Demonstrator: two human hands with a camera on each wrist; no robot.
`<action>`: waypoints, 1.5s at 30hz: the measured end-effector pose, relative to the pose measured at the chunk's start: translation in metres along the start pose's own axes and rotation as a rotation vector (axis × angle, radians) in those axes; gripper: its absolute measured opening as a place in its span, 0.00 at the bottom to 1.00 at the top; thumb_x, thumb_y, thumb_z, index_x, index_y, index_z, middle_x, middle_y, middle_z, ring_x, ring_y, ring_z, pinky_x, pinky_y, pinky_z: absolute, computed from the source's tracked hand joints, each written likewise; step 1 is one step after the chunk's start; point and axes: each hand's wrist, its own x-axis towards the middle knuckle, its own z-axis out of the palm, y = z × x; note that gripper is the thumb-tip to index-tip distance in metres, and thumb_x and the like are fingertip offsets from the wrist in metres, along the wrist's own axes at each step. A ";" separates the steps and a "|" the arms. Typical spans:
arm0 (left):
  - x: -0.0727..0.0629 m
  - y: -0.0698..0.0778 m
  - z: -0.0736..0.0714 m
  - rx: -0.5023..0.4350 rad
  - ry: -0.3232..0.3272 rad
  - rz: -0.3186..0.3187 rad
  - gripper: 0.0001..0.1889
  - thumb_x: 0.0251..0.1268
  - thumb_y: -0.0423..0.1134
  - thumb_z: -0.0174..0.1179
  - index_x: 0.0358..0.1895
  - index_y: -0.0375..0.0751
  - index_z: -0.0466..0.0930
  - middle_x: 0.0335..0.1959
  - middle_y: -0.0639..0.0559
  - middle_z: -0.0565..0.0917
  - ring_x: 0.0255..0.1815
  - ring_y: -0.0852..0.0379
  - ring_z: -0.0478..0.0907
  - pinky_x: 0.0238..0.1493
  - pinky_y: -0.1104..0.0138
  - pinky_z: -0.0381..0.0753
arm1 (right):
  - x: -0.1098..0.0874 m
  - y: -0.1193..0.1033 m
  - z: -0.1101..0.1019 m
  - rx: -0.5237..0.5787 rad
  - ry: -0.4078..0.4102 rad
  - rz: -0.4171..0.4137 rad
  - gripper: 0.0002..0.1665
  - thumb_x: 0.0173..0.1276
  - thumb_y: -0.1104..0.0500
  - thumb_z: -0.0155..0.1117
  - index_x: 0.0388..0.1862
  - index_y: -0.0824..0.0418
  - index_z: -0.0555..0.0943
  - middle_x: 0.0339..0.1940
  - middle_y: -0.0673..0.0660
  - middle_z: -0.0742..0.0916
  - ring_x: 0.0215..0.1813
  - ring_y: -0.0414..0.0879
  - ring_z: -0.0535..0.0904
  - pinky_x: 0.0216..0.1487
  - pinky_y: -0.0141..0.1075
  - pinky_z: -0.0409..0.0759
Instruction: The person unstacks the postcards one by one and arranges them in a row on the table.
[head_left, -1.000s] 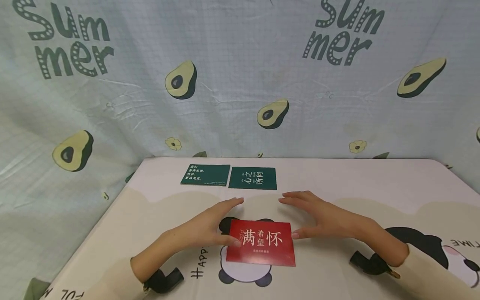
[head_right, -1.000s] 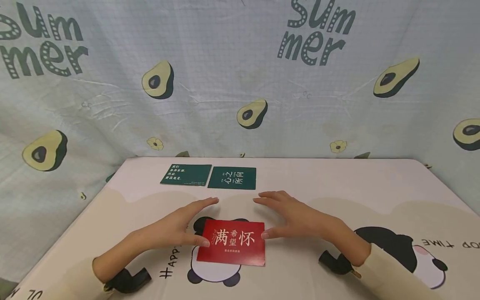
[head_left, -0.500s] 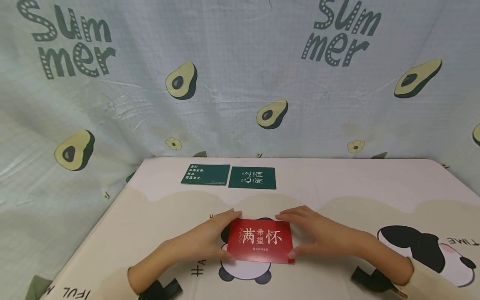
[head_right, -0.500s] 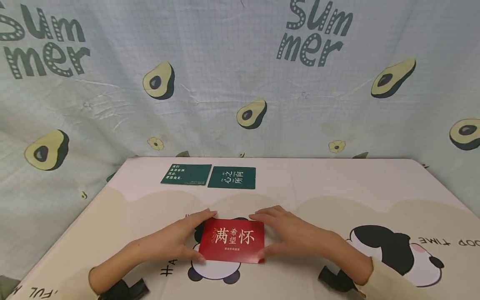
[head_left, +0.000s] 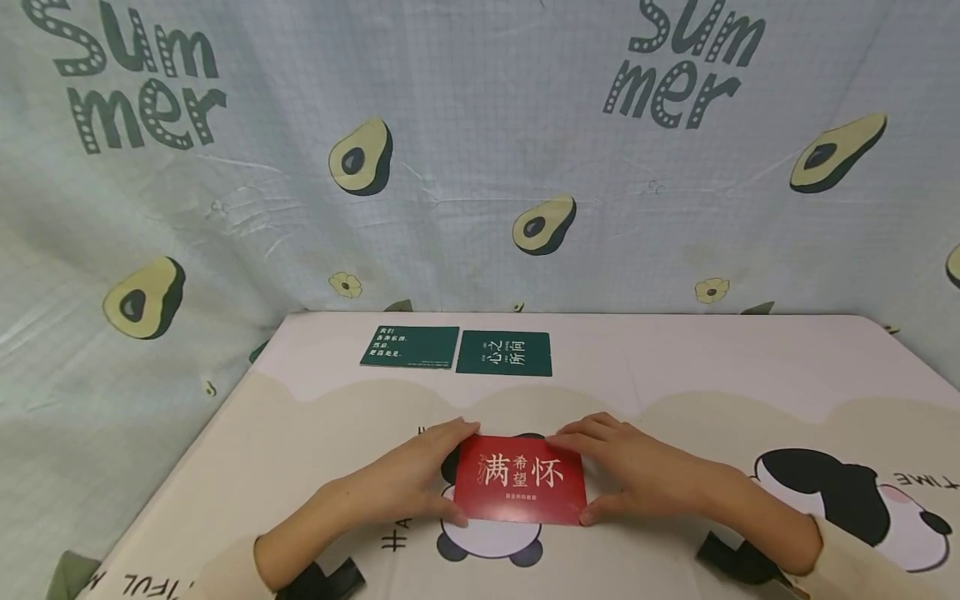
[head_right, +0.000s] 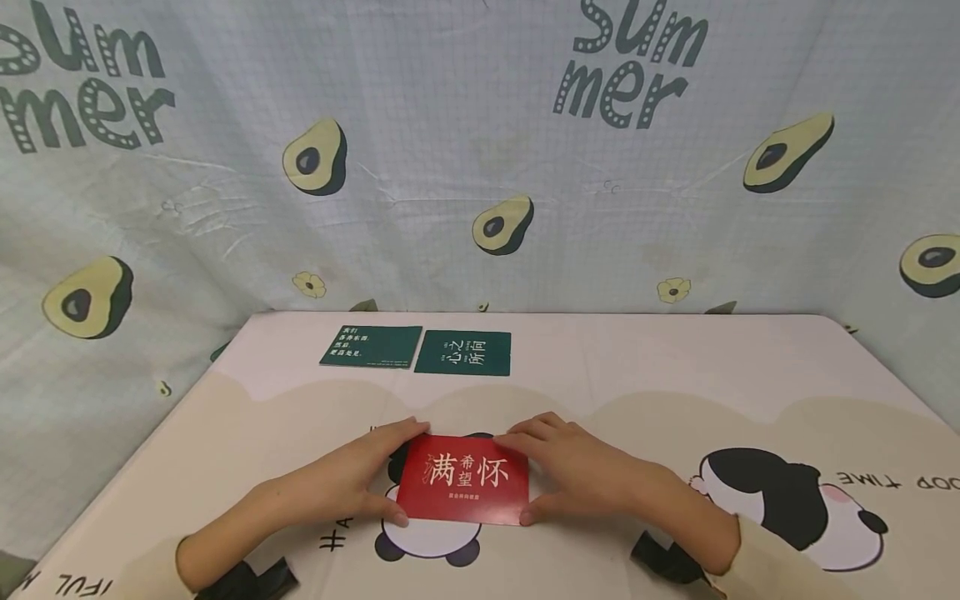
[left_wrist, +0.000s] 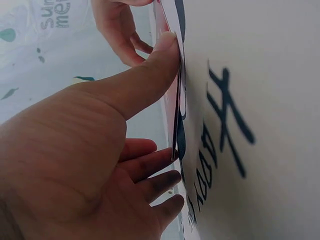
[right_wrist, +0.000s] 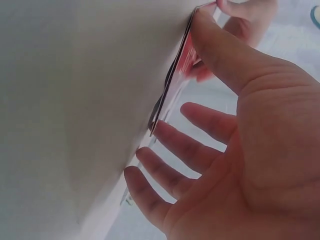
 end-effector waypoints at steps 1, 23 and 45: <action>0.000 0.000 0.000 0.005 0.001 0.002 0.51 0.42 0.49 0.77 0.72 0.41 0.59 0.68 0.48 0.66 0.70 0.48 0.59 0.61 0.52 0.70 | 0.000 0.000 0.000 0.007 -0.001 0.003 0.47 0.51 0.37 0.73 0.70 0.44 0.67 0.63 0.42 0.71 0.65 0.43 0.61 0.53 0.41 0.78; -0.004 0.004 0.000 0.076 0.039 0.039 0.50 0.43 0.51 0.76 0.72 0.43 0.59 0.67 0.48 0.65 0.66 0.48 0.64 0.56 0.54 0.75 | 0.000 -0.005 0.001 0.028 0.019 0.022 0.48 0.49 0.39 0.75 0.69 0.45 0.68 0.63 0.44 0.71 0.65 0.44 0.62 0.50 0.39 0.80; -0.005 0.008 -0.003 0.062 0.035 0.133 0.50 0.44 0.51 0.76 0.72 0.49 0.58 0.66 0.55 0.61 0.65 0.56 0.61 0.54 0.66 0.76 | -0.001 -0.004 0.002 -0.002 0.006 0.028 0.48 0.50 0.40 0.74 0.70 0.43 0.67 0.64 0.45 0.69 0.65 0.44 0.61 0.49 0.35 0.80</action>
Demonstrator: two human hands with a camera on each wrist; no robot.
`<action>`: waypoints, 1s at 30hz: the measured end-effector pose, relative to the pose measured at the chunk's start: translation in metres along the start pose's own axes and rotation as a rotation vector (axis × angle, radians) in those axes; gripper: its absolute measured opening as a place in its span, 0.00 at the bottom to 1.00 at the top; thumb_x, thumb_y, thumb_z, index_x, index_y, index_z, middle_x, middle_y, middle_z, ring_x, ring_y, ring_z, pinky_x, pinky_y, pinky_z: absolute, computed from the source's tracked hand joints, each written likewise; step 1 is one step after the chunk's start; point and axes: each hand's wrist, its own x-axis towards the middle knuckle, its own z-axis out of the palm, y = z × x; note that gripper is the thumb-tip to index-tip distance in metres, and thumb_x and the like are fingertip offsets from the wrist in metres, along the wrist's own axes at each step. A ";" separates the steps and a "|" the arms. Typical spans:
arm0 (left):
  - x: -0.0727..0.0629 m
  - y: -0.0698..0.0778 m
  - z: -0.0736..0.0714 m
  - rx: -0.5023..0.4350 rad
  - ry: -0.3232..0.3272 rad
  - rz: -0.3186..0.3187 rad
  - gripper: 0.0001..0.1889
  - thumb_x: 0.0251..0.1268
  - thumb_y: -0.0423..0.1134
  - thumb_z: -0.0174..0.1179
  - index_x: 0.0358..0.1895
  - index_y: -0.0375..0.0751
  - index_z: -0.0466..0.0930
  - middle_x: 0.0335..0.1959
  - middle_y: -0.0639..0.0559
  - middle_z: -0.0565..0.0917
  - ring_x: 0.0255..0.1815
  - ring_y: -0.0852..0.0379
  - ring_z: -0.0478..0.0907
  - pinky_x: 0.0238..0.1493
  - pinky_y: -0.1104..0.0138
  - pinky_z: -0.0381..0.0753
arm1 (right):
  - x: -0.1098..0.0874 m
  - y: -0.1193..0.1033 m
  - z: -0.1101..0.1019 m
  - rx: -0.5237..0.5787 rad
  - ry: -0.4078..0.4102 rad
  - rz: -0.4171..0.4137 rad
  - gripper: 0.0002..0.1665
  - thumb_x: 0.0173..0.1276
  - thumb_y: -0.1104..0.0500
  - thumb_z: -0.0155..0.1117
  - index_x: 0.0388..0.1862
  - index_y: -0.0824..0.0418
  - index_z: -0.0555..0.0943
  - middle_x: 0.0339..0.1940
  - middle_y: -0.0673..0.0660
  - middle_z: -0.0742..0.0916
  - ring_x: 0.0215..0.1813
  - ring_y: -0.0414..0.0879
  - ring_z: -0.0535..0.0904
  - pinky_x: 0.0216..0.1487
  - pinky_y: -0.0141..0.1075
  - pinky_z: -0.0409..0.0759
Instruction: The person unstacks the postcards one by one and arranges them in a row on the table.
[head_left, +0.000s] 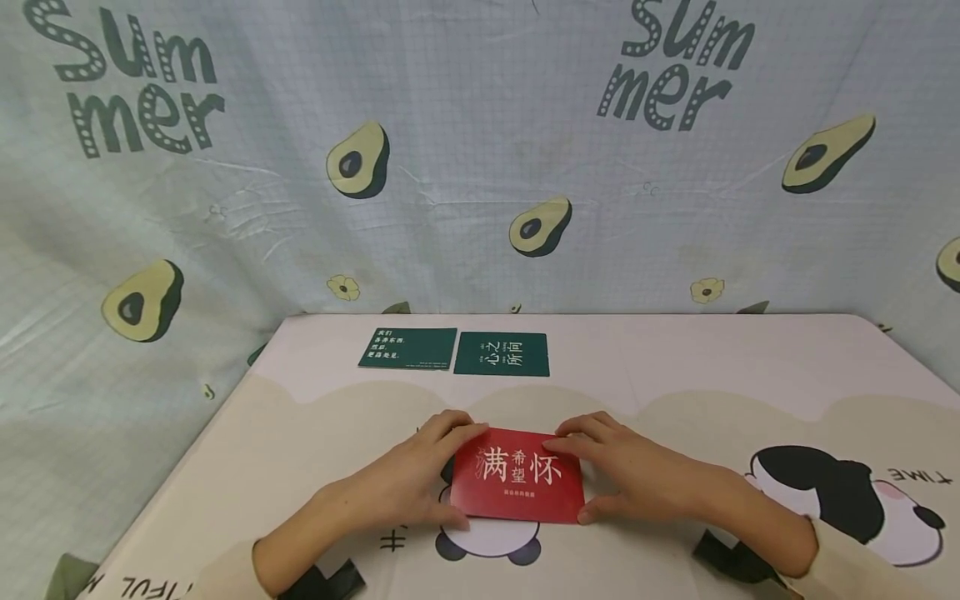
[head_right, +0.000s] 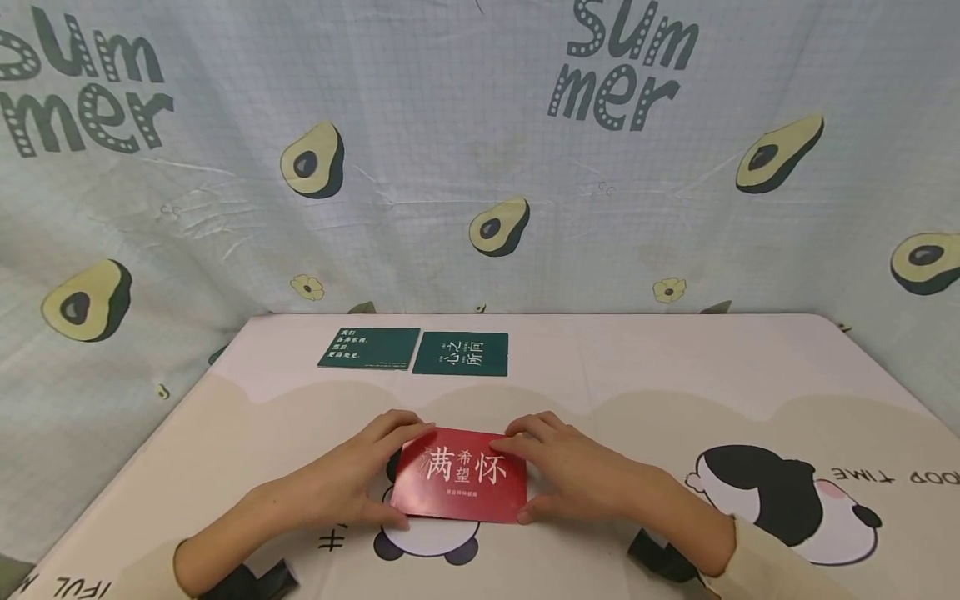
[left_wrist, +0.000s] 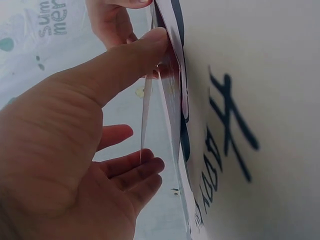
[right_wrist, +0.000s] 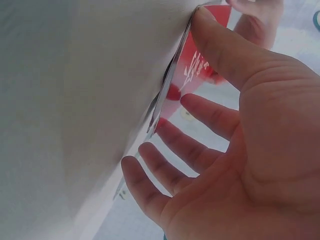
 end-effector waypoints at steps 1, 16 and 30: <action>0.001 0.000 0.000 -0.008 0.002 -0.001 0.49 0.44 0.51 0.76 0.72 0.49 0.59 0.65 0.56 0.62 0.64 0.56 0.62 0.54 0.66 0.76 | 0.000 0.000 0.000 -0.006 -0.002 -0.001 0.48 0.51 0.40 0.74 0.70 0.43 0.67 0.65 0.45 0.69 0.65 0.44 0.61 0.49 0.35 0.80; 0.008 0.000 -0.011 -0.121 0.112 0.011 0.43 0.43 0.46 0.77 0.66 0.46 0.65 0.64 0.57 0.64 0.65 0.58 0.61 0.52 0.63 0.78 | -0.004 -0.003 -0.014 -0.020 0.021 0.027 0.56 0.46 0.32 0.72 0.74 0.38 0.58 0.71 0.46 0.63 0.70 0.46 0.56 0.50 0.40 0.80; 0.038 0.011 -0.022 -0.095 0.194 0.094 0.40 0.45 0.45 0.76 0.63 0.42 0.66 0.68 0.50 0.63 0.69 0.53 0.58 0.53 0.58 0.78 | -0.004 0.019 -0.037 0.022 0.124 -0.014 0.52 0.50 0.43 0.77 0.73 0.42 0.62 0.71 0.50 0.63 0.71 0.48 0.53 0.42 0.34 0.82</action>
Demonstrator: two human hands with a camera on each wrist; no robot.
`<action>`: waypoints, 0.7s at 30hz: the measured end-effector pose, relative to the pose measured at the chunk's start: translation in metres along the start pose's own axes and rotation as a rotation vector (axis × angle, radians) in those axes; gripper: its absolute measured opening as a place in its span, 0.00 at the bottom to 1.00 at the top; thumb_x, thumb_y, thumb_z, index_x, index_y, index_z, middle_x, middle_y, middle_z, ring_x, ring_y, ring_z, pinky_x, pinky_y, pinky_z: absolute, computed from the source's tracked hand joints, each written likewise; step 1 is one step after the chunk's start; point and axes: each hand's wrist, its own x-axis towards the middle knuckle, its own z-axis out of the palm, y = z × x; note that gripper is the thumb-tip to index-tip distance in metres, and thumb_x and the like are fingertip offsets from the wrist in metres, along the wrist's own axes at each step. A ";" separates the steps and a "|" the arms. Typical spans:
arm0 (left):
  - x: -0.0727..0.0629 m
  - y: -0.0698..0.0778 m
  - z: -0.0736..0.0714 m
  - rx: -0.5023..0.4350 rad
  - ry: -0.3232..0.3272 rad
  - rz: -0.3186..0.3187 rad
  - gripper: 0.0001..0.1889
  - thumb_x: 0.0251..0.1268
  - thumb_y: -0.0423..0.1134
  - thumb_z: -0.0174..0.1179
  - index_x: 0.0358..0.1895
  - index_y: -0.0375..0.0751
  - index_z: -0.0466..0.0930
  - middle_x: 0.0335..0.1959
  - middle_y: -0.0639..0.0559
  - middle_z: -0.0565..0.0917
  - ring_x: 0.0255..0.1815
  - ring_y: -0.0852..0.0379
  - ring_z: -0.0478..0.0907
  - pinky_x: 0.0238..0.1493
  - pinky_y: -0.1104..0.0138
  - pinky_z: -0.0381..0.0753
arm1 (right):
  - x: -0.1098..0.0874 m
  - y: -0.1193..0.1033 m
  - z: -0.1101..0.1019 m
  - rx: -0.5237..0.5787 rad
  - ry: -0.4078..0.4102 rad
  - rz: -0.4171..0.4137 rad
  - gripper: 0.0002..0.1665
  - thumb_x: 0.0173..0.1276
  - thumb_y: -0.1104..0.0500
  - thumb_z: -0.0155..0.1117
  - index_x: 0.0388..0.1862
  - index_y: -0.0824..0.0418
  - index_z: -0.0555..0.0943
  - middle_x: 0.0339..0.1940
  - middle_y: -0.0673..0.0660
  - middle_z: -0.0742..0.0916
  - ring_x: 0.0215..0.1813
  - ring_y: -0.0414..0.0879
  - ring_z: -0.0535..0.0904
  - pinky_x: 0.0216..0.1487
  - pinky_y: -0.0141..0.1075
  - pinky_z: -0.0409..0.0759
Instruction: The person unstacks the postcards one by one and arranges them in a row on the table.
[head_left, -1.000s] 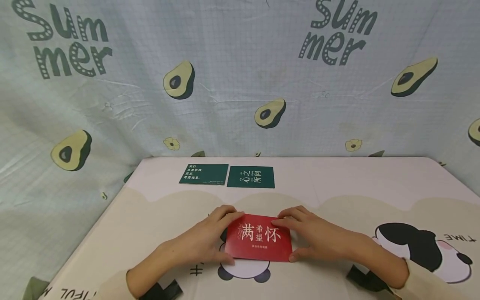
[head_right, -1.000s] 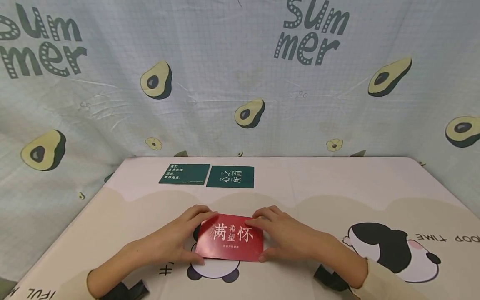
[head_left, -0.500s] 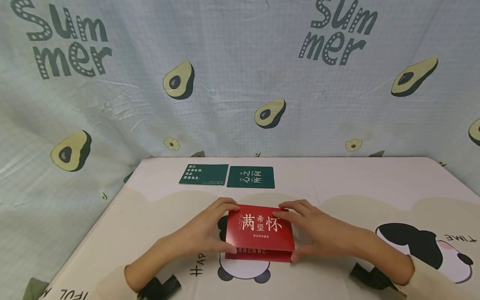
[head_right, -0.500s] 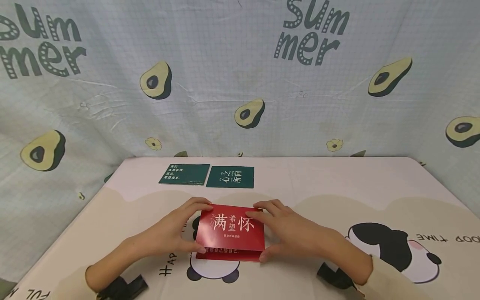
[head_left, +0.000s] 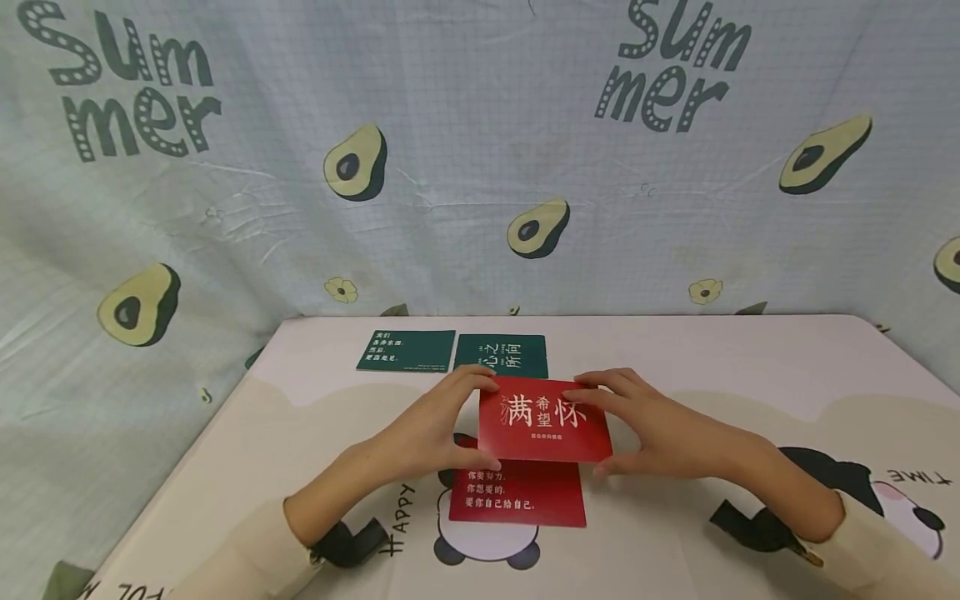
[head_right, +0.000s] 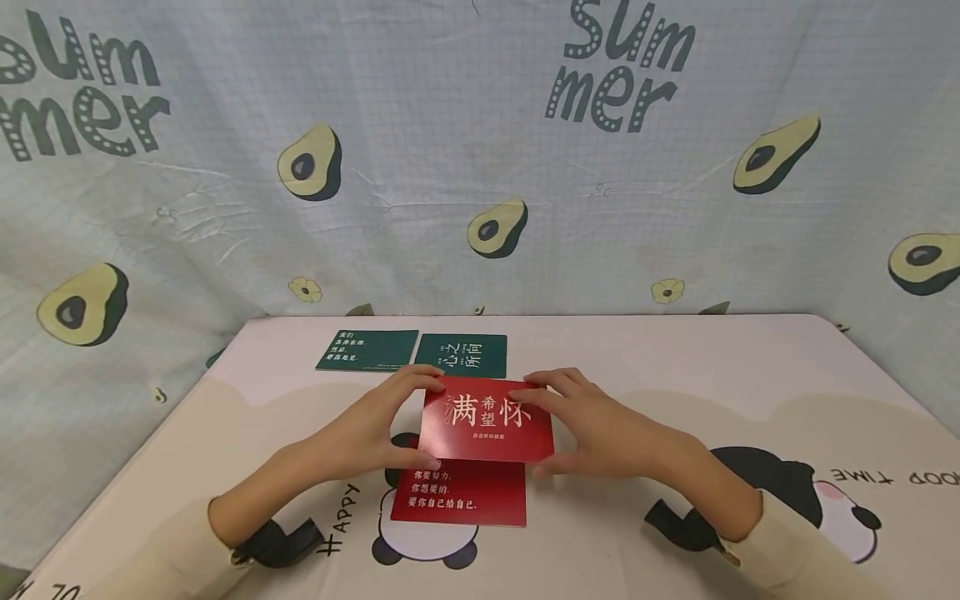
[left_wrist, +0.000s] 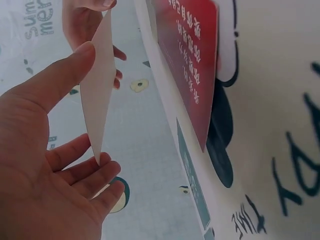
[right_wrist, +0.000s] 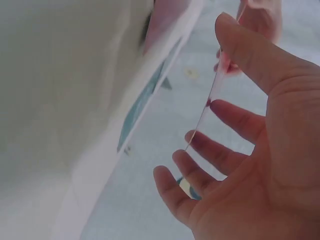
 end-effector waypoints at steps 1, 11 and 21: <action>0.003 0.000 0.000 0.009 0.005 0.000 0.40 0.45 0.45 0.76 0.63 0.42 0.66 0.67 0.49 0.64 0.69 0.53 0.58 0.53 0.57 0.78 | 0.000 0.003 -0.002 0.004 0.010 -0.006 0.52 0.50 0.44 0.77 0.72 0.43 0.62 0.71 0.51 0.64 0.71 0.49 0.53 0.42 0.35 0.82; 0.033 -0.005 0.007 0.062 0.047 -0.007 0.41 0.43 0.49 0.77 0.62 0.42 0.68 0.65 0.51 0.67 0.65 0.55 0.63 0.54 0.60 0.77 | 0.001 0.030 -0.020 0.024 0.075 -0.040 0.47 0.50 0.46 0.77 0.70 0.47 0.68 0.71 0.54 0.65 0.69 0.54 0.56 0.46 0.44 0.82; 0.072 -0.012 0.013 0.086 0.061 -0.009 0.40 0.44 0.49 0.76 0.61 0.40 0.68 0.62 0.49 0.69 0.61 0.51 0.66 0.56 0.60 0.75 | 0.006 0.061 -0.035 0.042 0.106 -0.038 0.44 0.53 0.47 0.76 0.69 0.50 0.69 0.71 0.54 0.65 0.69 0.54 0.57 0.50 0.51 0.79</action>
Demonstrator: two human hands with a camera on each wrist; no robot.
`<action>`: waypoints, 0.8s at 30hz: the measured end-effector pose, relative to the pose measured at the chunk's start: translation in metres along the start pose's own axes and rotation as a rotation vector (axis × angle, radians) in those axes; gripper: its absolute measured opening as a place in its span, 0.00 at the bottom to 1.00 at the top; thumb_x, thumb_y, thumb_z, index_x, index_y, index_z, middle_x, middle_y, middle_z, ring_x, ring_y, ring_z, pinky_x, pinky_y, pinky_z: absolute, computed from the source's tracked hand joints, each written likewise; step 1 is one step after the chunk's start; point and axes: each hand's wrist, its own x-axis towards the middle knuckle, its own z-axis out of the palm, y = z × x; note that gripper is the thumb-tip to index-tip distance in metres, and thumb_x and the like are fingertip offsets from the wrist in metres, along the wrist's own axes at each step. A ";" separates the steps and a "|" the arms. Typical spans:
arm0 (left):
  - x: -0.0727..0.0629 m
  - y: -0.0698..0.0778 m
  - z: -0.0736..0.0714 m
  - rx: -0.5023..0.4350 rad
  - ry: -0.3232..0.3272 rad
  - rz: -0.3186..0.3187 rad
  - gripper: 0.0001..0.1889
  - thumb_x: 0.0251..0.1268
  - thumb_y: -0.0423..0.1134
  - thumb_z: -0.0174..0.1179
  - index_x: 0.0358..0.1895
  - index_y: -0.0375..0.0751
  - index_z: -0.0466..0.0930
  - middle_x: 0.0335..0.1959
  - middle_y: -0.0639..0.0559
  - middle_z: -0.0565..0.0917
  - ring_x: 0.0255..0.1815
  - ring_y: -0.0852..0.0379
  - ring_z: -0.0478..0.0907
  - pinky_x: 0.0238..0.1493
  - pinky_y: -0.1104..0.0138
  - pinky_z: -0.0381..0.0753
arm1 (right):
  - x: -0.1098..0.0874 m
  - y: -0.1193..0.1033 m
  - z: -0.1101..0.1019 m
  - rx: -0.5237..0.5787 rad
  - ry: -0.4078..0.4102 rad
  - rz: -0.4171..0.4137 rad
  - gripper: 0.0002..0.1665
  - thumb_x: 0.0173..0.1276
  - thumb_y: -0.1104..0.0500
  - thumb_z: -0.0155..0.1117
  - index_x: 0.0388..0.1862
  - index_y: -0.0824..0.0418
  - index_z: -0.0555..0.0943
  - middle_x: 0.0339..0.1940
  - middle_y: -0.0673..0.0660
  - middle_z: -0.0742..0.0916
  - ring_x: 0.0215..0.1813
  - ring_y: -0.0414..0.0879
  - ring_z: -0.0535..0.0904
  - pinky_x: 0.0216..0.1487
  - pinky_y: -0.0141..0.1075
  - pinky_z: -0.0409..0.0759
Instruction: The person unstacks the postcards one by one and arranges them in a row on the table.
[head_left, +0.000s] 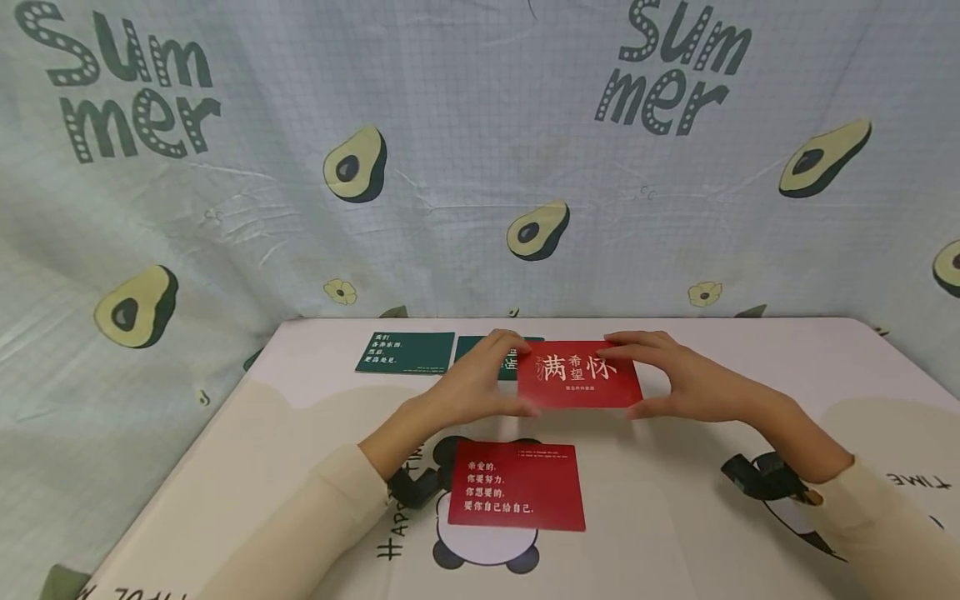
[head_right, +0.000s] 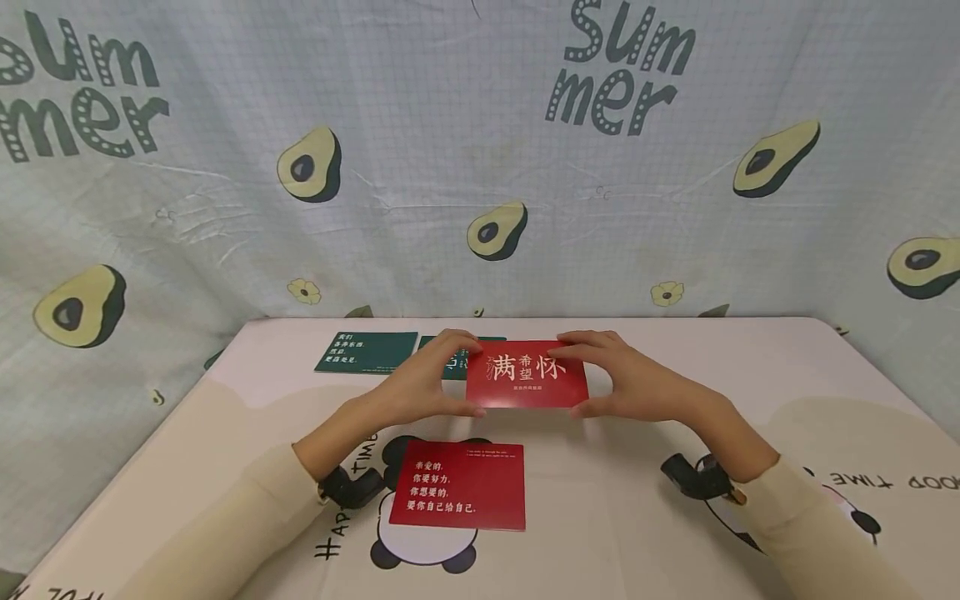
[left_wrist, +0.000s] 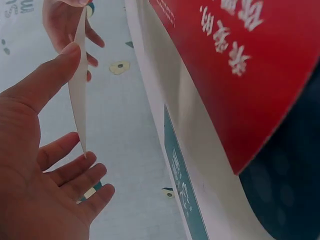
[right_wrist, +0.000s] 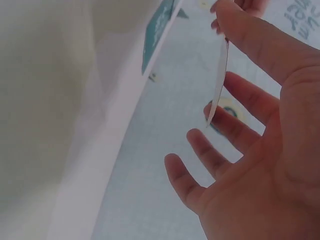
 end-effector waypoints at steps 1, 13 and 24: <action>0.003 -0.001 0.001 0.010 0.002 0.000 0.40 0.44 0.50 0.76 0.61 0.40 0.68 0.62 0.50 0.69 0.61 0.52 0.67 0.57 0.61 0.74 | 0.001 0.003 -0.002 0.005 -0.002 0.001 0.44 0.53 0.48 0.76 0.69 0.50 0.69 0.71 0.54 0.65 0.69 0.55 0.57 0.50 0.52 0.78; 0.036 -0.005 0.013 0.036 -0.058 -0.108 0.41 0.46 0.52 0.74 0.64 0.43 0.66 0.63 0.51 0.69 0.62 0.55 0.65 0.56 0.60 0.75 | 0.009 0.035 -0.014 0.016 -0.052 0.053 0.44 0.53 0.49 0.76 0.69 0.50 0.69 0.71 0.57 0.65 0.70 0.58 0.55 0.54 0.59 0.74; 0.062 -0.009 0.027 0.077 -0.120 -0.154 0.40 0.49 0.52 0.72 0.65 0.42 0.66 0.63 0.51 0.69 0.61 0.56 0.66 0.58 0.62 0.73 | 0.015 0.055 -0.016 0.047 -0.094 0.114 0.43 0.53 0.50 0.76 0.68 0.47 0.71 0.72 0.58 0.64 0.70 0.60 0.54 0.58 0.66 0.65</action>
